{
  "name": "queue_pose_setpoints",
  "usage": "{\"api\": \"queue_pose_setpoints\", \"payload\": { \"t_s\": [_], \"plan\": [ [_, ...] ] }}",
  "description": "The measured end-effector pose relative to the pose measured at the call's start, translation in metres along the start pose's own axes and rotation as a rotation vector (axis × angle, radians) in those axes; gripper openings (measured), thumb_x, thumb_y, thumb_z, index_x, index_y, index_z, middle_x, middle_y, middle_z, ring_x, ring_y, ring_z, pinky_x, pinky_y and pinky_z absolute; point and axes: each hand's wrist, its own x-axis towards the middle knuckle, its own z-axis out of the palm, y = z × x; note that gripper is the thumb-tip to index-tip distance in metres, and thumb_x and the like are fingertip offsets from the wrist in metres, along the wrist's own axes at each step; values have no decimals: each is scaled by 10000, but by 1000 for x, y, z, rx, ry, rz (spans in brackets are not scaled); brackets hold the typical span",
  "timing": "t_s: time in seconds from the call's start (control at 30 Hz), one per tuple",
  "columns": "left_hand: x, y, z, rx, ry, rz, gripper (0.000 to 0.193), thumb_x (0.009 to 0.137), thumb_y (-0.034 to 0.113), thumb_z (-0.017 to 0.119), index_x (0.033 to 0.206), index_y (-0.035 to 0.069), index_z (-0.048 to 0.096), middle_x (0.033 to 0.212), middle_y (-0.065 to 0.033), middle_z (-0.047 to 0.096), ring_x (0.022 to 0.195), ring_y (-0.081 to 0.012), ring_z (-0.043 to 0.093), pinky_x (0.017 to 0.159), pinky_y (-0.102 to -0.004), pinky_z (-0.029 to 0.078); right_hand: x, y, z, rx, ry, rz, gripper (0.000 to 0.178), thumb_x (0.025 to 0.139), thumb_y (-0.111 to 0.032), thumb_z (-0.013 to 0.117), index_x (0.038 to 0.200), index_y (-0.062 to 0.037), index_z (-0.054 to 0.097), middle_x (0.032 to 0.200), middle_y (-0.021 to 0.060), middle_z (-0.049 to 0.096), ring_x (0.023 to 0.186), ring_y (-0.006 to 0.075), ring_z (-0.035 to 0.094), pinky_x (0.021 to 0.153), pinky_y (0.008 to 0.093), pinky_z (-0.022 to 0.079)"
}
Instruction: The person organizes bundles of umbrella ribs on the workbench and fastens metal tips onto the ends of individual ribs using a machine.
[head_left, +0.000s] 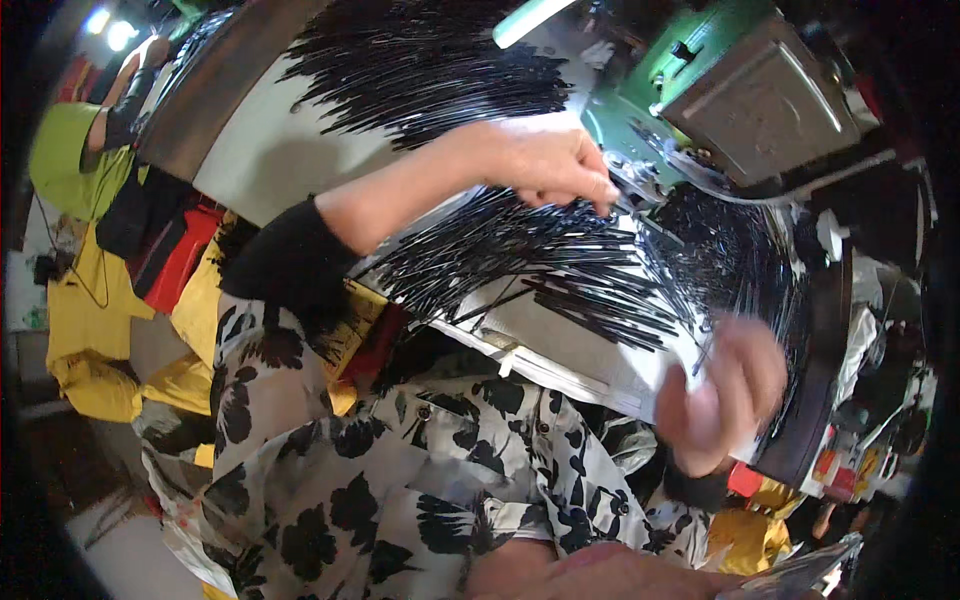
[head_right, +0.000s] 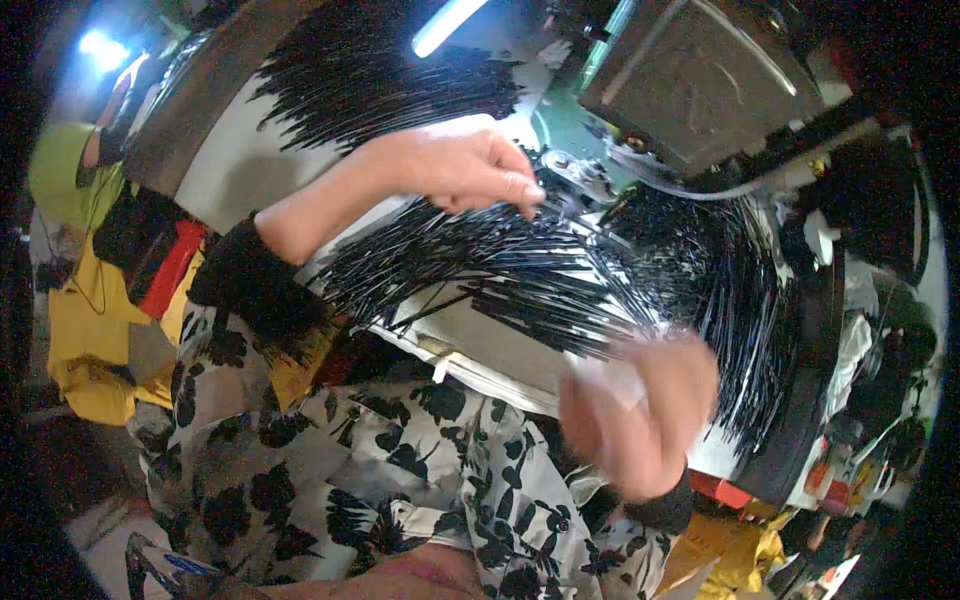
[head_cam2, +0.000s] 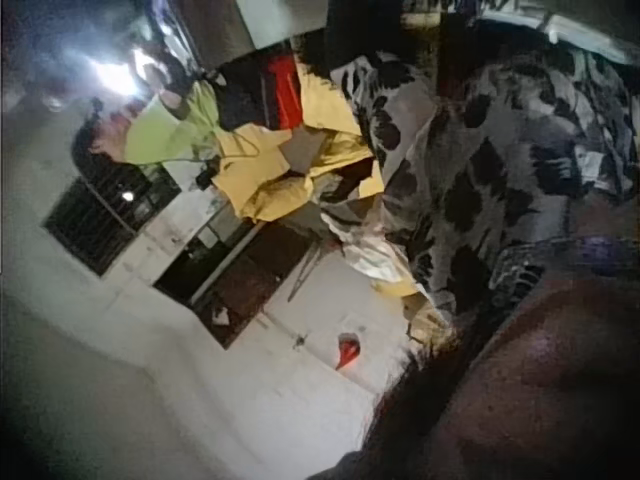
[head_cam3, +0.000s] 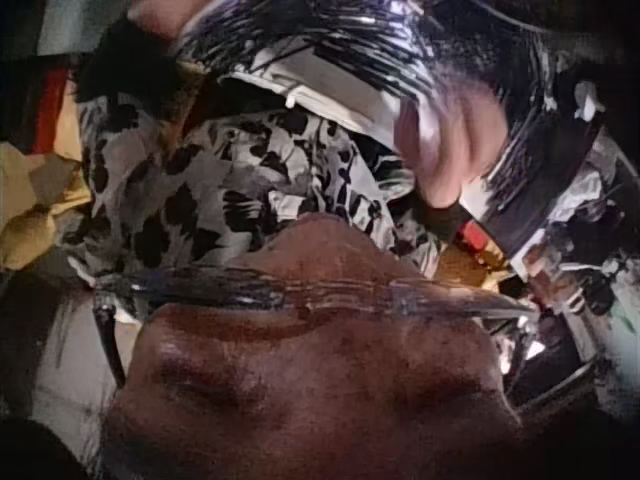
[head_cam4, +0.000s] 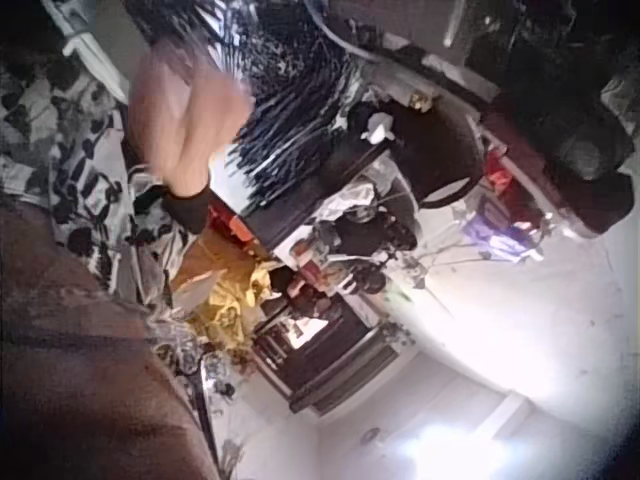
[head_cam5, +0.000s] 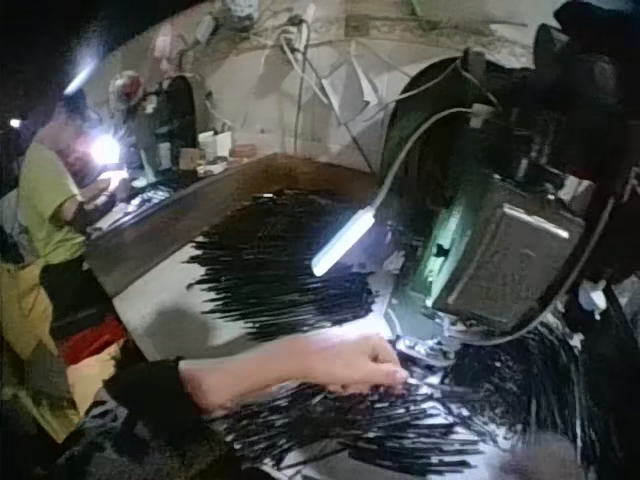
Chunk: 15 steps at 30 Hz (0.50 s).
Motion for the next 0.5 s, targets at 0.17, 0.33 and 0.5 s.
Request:
{"api": "queue_pose_setpoints", "payload": {
  "t_s": [0.17, 0.33, 0.5],
  "plan": [
    [-3, 15, 29, -50, -145, -27, 325, 874, 325, 567, 782, 17, 615, 478, 31, 423, 391, -56, 352, 358, -219, 257, 12, 27, 30, -173, -358, 89, 470, 685, -99, 690, 1127, -30, 543, 909, 72, 581, 864, 222, 562, 783, 351, 421],
    [-15, 15, 22, -88, -17, -75, 283, 900, 297, 537, 927, 46, 663, 584, -27, 577, 387, -47, 414, 359, -189, 322, -10, 35, 37, -47, -443, 132, 331, 744, -82, 635, 1069, -36, 588, 750, 73, 592, 660, 202, 575, 600, 310, 454],
    [-27, -13, -9, 429, 408, 1, 220, 849, 244, 588, 925, 57, 675, 718, -57, 650, 514, -105, 572, 466, -223, 441, -23, 49, 39, 416, -360, 722, 144, 846, -100, 585, 937, -22, 665, 640, 85, 619, 505, 145, 545, 503, 266, 419]
  ]
}}
